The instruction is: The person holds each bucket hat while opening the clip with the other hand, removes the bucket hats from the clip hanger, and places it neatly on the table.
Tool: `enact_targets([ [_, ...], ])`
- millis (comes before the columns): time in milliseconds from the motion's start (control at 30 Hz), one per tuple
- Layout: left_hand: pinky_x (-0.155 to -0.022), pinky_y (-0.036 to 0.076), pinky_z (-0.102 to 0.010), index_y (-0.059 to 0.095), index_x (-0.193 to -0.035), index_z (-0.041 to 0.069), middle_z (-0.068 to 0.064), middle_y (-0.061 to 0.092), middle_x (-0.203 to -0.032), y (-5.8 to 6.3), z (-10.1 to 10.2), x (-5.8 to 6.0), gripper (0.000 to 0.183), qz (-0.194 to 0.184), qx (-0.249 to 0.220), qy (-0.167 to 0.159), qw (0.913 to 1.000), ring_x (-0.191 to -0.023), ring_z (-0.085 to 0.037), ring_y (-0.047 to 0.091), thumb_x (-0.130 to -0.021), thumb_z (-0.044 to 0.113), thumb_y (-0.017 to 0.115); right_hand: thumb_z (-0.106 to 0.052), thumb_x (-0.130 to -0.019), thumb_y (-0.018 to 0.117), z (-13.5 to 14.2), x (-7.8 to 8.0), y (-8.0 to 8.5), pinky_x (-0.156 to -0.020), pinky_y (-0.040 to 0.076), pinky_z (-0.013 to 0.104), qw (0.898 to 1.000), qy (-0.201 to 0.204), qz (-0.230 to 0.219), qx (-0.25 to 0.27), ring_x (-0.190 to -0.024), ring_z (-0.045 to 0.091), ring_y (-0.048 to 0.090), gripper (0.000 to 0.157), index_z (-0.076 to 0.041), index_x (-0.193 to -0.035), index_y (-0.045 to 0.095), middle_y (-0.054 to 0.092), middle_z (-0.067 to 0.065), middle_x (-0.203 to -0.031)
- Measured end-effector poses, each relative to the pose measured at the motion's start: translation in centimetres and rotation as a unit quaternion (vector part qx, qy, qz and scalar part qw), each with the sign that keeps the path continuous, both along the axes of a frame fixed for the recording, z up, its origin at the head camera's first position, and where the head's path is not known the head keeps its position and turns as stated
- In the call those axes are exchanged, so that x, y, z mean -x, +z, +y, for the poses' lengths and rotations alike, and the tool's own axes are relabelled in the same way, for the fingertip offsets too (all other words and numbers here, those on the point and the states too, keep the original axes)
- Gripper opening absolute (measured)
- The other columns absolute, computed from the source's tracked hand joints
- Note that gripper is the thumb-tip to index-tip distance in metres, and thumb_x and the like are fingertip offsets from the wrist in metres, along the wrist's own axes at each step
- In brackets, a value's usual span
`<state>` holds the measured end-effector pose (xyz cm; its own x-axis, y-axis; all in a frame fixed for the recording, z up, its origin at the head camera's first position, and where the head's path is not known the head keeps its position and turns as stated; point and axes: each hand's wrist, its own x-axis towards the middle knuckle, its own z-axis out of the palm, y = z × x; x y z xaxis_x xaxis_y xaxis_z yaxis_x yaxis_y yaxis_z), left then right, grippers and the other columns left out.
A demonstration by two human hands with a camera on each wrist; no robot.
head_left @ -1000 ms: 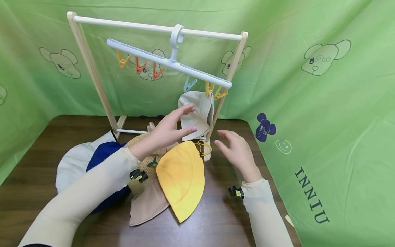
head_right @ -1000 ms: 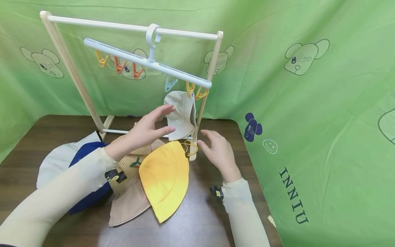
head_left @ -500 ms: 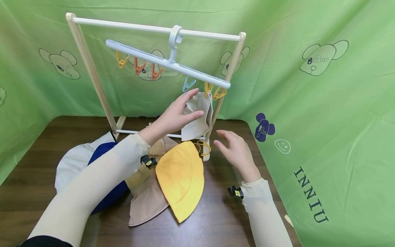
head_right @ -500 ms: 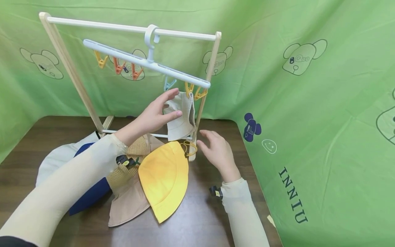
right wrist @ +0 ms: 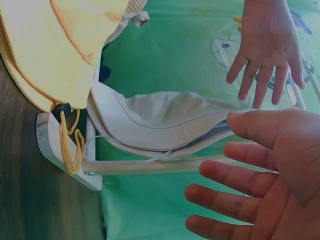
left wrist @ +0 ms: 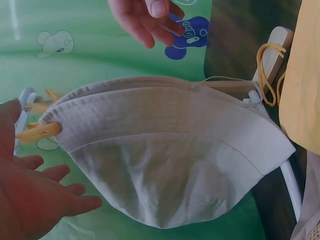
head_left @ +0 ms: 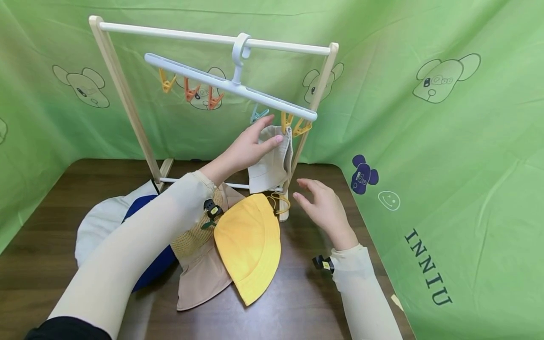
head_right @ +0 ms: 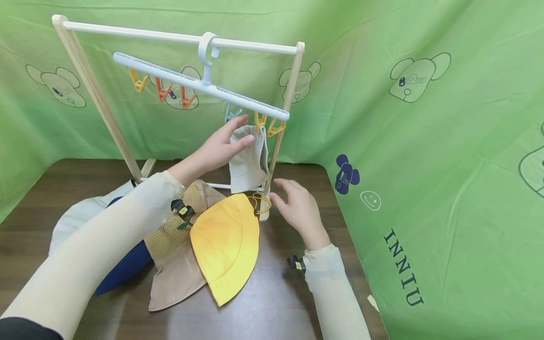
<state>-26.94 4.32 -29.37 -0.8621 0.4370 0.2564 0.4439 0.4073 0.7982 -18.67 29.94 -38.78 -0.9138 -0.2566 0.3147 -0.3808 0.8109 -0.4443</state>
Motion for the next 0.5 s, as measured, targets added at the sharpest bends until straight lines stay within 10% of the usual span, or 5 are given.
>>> enact_targets([
  [500, -0.123, 0.029, -0.036, 0.033, -0.159, 0.010, -0.009, 0.037, -0.163, 0.4, 0.8, 2.3, 0.062, -0.018, -0.029, -0.021, 0.9992, -0.152, -0.023, 0.033, -0.110, 0.047, 0.039, -0.037, -0.099, 0.068, -0.3, 0.0, -0.2, -0.098, 0.052, 0.051, 1.000, -0.006, -0.004, -0.003, -0.120, 0.029, 0.065, 0.045, -0.013, -0.138, 0.063, 0.068, 0.009, -0.130],
])
